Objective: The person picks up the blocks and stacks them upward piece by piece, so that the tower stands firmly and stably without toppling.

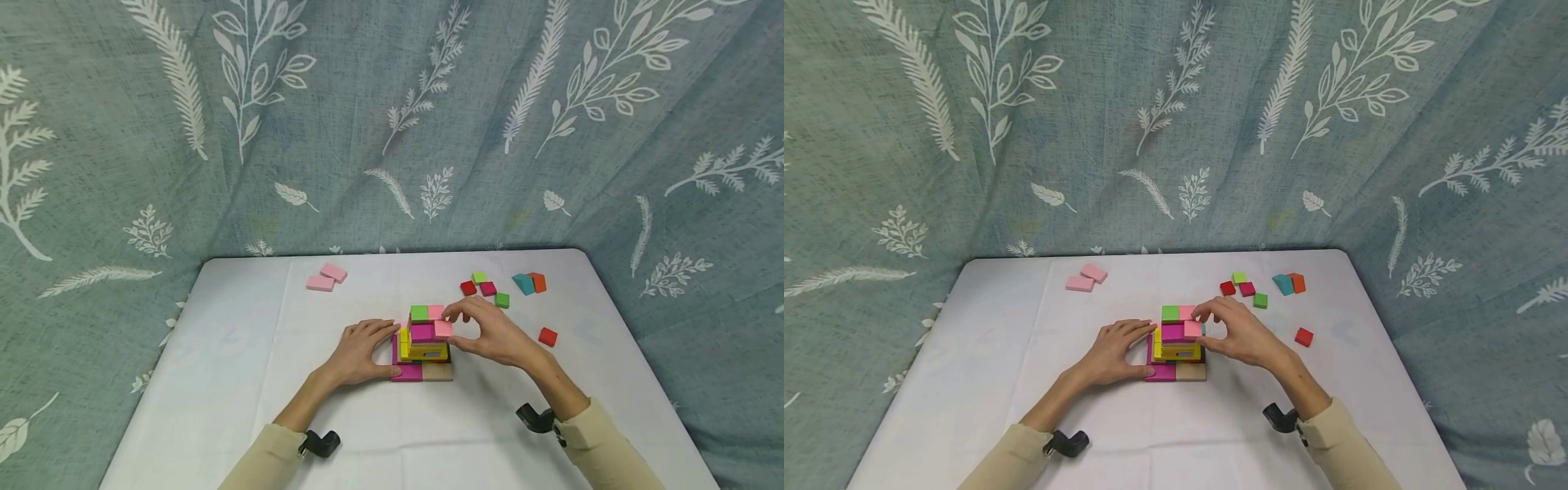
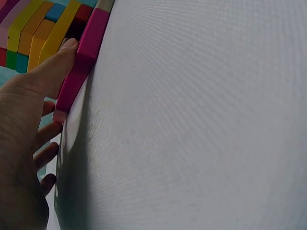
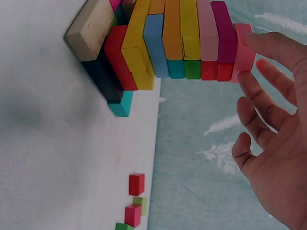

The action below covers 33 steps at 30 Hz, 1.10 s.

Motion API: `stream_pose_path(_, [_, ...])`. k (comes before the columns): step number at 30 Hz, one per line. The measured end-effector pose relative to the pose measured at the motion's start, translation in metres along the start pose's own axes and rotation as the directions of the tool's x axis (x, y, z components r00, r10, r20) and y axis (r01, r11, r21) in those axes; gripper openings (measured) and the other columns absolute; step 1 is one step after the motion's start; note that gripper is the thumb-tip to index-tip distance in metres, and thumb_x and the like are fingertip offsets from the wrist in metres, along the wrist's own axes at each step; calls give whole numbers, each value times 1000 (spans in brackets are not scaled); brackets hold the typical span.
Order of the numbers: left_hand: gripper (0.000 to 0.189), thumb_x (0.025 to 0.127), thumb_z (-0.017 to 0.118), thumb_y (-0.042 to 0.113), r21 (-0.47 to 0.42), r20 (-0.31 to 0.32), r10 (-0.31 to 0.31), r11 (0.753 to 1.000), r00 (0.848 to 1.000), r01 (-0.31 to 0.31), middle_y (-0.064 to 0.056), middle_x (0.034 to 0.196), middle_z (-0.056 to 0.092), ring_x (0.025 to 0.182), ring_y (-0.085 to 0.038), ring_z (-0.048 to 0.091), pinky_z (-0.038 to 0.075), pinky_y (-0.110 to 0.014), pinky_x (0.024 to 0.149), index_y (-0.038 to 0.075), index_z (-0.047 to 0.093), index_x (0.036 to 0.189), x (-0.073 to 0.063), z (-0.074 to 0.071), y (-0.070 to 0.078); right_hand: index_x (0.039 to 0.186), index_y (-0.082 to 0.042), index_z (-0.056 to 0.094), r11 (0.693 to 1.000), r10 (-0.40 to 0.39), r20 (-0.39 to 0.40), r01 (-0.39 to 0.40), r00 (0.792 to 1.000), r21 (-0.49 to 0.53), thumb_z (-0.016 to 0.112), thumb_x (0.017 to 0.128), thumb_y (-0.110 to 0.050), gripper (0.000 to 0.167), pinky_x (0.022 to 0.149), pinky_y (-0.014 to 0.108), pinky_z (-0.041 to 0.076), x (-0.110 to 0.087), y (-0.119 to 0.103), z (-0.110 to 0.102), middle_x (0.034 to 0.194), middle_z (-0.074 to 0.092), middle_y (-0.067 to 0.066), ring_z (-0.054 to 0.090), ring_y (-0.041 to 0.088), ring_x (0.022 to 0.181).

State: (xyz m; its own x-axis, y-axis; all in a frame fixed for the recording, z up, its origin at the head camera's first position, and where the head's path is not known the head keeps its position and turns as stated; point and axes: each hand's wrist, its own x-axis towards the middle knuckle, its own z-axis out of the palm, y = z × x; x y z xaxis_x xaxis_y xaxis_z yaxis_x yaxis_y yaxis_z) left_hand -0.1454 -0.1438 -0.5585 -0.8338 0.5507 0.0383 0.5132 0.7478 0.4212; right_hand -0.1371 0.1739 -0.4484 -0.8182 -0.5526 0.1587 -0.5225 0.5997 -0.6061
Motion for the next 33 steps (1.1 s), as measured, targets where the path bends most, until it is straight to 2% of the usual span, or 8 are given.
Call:
stream_pose_path(6, [95,78,66,75,0,0,-1,1000,1000,1,1,156,43,143,-25,35,28,-56,110,26,40,156,0,1,-1,123,-26,62,1000,0,-16,0,1000,-4,84,83,-23,46,82,36,48,3,1,4,112,64,-8,52,10,96])
stream_pose_path(16, [95,79,65,76,6,6,-6,1000,1000,6,1,156,42,144,-25,35,28,-56,110,27,39,156,-1,1,-1,124,-24,62,1000,9,-13,-9,1000,-1,83,84,-26,45,79,31,49,5,-2,6,105,60,-12,52,8,93])
stream_pose_path(25, [94,79,66,75,3,5,-8,1000,1000,8,1,156,43,144,-25,35,28,-55,110,27,40,156,-1,1,-1,124,-24,60,1000,-8,-10,8,1000,16,83,85,-26,45,80,32,50,4,-1,5,104,61,-8,52,9,94])
stream_pose_path(29, [95,78,66,75,6,3,-5,1000,1000,5,1,156,43,144,-25,35,28,-55,110,28,40,156,-1,1,-1,128,-25,59,997,11,-32,-9,999,72,81,86,-32,48,83,37,47,2,9,1,106,61,-9,54,12,96])
stream_pose_path(33, [95,78,66,76,7,4,-6,1000,1000,6,1,156,43,144,-25,35,28,-55,110,28,40,156,0,1,-1,130,-24,60,987,89,-80,-77,993,137,78,89,-36,46,83,44,45,1,38,-5,109,62,-7,55,21,97])
